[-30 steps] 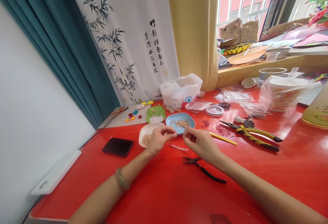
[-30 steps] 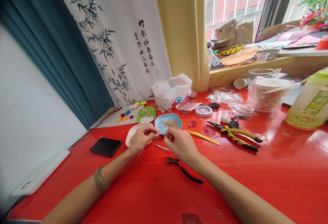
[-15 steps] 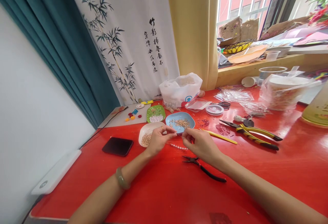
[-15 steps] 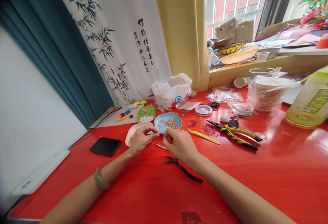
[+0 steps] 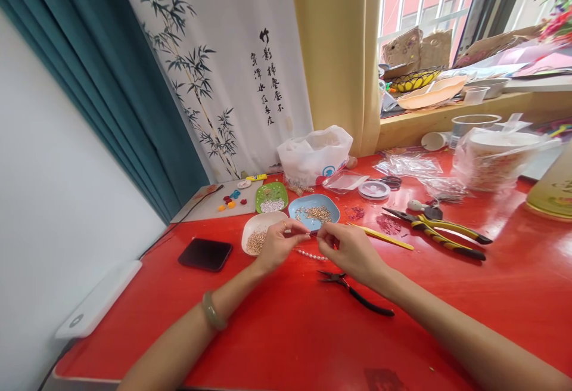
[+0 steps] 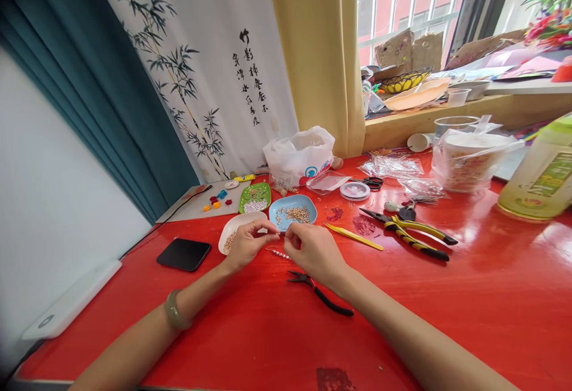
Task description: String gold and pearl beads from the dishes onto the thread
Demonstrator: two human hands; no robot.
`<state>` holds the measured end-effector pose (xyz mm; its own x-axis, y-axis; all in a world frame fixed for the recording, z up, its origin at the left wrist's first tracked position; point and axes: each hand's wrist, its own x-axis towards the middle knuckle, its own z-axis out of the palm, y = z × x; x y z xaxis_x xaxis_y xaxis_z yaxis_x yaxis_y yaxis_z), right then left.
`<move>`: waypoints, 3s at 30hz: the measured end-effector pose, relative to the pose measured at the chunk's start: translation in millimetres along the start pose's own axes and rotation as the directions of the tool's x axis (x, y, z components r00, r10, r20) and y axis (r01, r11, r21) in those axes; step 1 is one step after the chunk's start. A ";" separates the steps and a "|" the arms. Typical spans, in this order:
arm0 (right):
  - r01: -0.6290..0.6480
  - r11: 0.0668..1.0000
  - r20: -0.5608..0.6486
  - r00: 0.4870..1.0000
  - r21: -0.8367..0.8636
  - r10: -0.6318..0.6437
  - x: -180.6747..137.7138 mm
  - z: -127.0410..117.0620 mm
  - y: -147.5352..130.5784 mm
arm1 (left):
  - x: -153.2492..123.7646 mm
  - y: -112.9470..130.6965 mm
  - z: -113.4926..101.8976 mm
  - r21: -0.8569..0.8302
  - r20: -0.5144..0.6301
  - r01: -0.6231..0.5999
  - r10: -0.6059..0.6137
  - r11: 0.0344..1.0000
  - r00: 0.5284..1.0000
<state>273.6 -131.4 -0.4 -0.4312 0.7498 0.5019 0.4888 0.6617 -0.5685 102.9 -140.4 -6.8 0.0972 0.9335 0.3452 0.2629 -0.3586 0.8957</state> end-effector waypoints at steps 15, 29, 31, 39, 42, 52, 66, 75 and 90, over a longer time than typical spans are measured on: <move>-0.029 0.998 0.025 0.999 0.053 0.028 2.1 0.6 2.3 | -0.1 -0.7 -2.0 -0.011 -0.013 -0.017 0.016 1.000 1.000; -0.026 0.991 0.041 0.999 0.133 0.021 3.1 -5.6 -4.8 | 1.1 -6.1 -2.3 -0.045 0.002 0.071 -0.071 0.996 0.997; -0.032 0.991 0.052 0.998 0.129 0.025 3.3 -6.3 -5.4 | 0.7 -5.4 -2.6 -0.043 0.009 0.073 -0.073 0.996 0.997; -0.064 0.996 0.098 0.994 0.070 0.057 3.5 -2.2 -0.8 | 1.2 -2.4 -1.7 -0.066 0.033 0.056 -0.053 0.996 0.998; -0.060 0.997 0.100 0.993 0.046 0.055 3.1 -2.0 -0.1 | 1.5 -3.9 -1.3 -0.063 0.020 0.090 -0.089 0.994 0.996; -0.121 0.992 0.140 0.984 0.038 0.114 3.7 -0.3 -0.5 | 1.0 -3.7 -0.4 -0.079 0.054 0.088 -0.084 0.993 0.995; -0.145 0.971 0.151 0.981 0.190 0.117 5.9 -1.8 4.7 | 2.4 -6.4 -0.9 -0.084 0.058 0.063 -0.058 0.994 0.997; -0.151 0.984 0.217 0.968 0.092 0.128 8.3 -9.4 1.3 | 3.7 -5.7 -3.5 -0.040 -0.068 0.027 -0.030 0.999 0.997; -0.134 0.983 0.112 0.986 0.123 0.121 12.1 -8.9 4.7 | -0.4 34.0 -3.8 0.022 -0.123 -0.104 0.106 0.994 0.987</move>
<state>277.4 -119.2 8.8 -0.4512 0.8195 0.3534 0.4452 0.5499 -0.7067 108.1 -153.0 24.5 0.0060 0.8826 0.4701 0.2719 -0.4538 0.8486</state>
